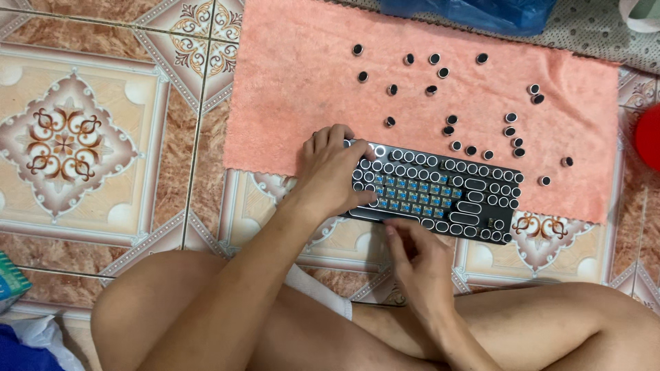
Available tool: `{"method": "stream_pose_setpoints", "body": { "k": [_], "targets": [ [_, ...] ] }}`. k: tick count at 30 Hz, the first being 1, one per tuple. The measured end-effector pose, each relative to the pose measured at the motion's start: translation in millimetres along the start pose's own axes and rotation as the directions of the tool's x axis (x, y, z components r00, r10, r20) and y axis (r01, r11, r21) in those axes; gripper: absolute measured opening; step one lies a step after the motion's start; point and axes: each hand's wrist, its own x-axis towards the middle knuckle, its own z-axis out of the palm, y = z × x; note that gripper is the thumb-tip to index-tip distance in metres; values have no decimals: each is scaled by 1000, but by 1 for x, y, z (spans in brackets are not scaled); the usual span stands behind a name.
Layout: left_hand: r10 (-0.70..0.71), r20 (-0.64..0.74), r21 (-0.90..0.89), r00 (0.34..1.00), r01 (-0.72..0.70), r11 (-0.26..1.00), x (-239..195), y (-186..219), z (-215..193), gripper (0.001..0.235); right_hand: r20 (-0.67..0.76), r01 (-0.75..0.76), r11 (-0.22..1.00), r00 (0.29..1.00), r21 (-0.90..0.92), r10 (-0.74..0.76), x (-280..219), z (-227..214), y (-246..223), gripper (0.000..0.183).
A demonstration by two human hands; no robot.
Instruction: The person is assembling a keyboard by inserting small circular keycaps into the corresponding slots on a keyboard base. They pick up keycaps from a nearby towel and place them into the keyboard one by one.
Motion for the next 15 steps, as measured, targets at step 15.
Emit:
{"method": "stream_pose_setpoints", "body": {
  "k": [15],
  "targets": [
    [-32,159,-117,987,51,992,5,-12,-13,81,-3,258,938,964,-230,-265,52,17,3,34]
  ]
}}
